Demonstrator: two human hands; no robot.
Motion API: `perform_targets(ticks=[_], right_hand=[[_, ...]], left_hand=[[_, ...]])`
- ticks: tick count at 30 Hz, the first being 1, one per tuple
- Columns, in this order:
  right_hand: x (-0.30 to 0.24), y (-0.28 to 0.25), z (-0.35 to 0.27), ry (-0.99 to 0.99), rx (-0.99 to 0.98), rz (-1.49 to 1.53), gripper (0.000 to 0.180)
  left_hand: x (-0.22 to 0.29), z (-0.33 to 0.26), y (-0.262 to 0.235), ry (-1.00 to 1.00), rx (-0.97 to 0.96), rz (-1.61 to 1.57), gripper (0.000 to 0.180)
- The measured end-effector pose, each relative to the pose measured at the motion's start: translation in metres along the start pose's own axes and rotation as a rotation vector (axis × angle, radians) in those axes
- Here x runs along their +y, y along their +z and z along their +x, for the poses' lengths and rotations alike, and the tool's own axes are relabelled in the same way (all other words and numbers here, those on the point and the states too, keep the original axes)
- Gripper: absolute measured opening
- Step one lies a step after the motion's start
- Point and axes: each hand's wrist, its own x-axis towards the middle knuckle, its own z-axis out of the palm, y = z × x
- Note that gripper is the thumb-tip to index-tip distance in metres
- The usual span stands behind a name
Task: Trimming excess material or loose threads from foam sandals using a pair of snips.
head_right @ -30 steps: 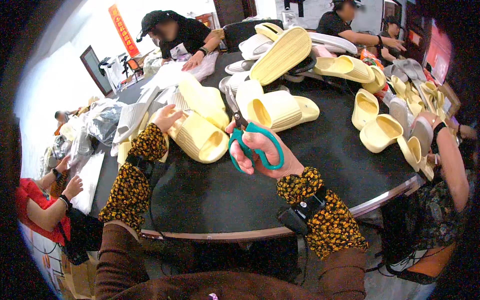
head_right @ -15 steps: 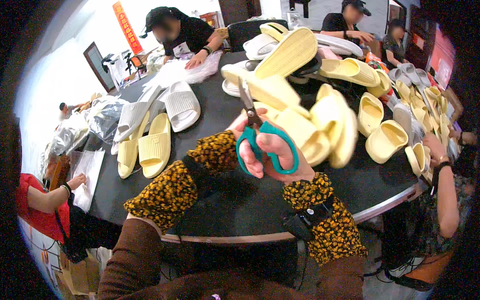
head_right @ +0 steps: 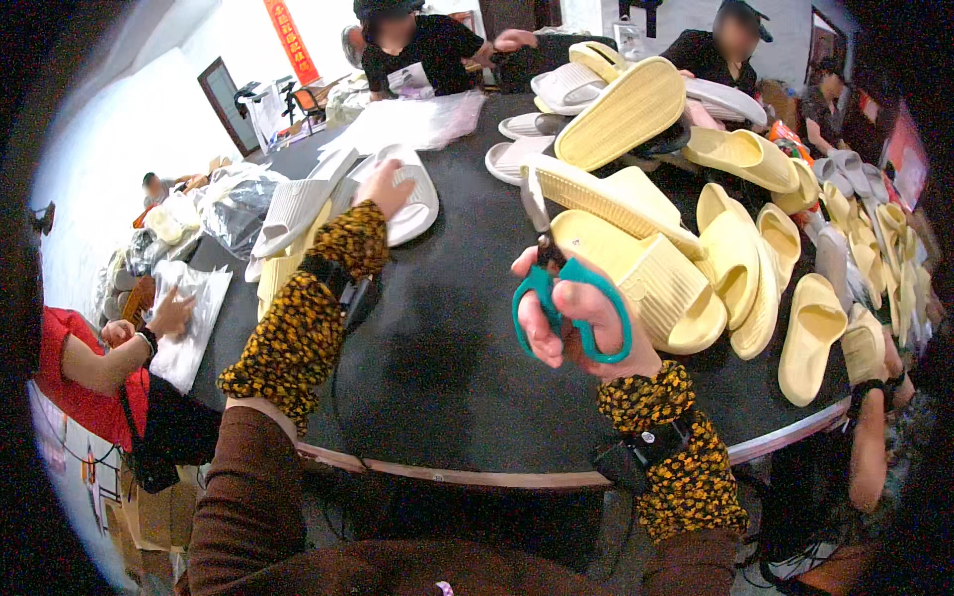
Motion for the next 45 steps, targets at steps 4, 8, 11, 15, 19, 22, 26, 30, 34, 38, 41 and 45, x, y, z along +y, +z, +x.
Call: perform_targets(ticks=[4,8,11,15,19,22,26,30,34,38,41,45], right_hand=[[0.003,0.008,0.004,0.062,-0.041,-0.040,0.048],[0.002,0.000,-0.002,0.098,-0.015,-0.089,0.046],[0.001,0.002,-0.001,0.099,-0.008,-0.083,0.045],[-0.003,0.005,0.001,0.085,-0.001,-0.122,0.043],[-0.001,-0.002,0.000,0.101,-0.003,-0.110,0.043],[0.001,-0.001,0.000,0.095,-0.023,-0.104,0.044],[0.000,0.000,0.000,0.120,0.018,-0.144,0.047],[0.001,0.003,0.002,0.124,0.004,-0.150,0.050],[0.001,-0.002,-0.002,0.096,-0.024,-0.086,0.047],[0.002,0.000,-0.003,0.084,-0.112,-0.040,0.051],[0.002,0.002,-0.003,0.117,-0.153,-0.052,0.059],[-0.001,0.003,-0.006,0.111,-0.181,-0.027,0.061]], left_hand=[[-0.112,0.033,0.014,-0.113,-0.029,0.120,0.069],[-0.108,0.044,0.045,-0.078,-0.112,-0.161,0.084],[-0.110,0.057,0.052,-0.159,-0.091,-0.241,0.090],[-0.114,0.062,0.052,-0.237,-0.111,-0.298,0.092],[-0.099,0.051,0.038,-0.246,-0.102,-0.476,0.068],[-0.088,0.043,-0.001,-0.215,-0.060,-0.454,0.055],[-0.036,0.007,-0.036,-0.231,-0.233,-0.759,0.042],[0.001,-0.013,-0.043,-0.125,-0.292,-0.891,0.040],[0.076,-0.049,-0.042,-0.006,-0.440,-1.132,0.032],[0.140,-0.077,-0.040,-0.014,-0.509,-1.380,0.028],[0.165,-0.081,-0.031,0.010,-0.526,-1.442,0.032],[0.194,-0.083,-0.017,0.176,-0.670,-1.344,0.060]])
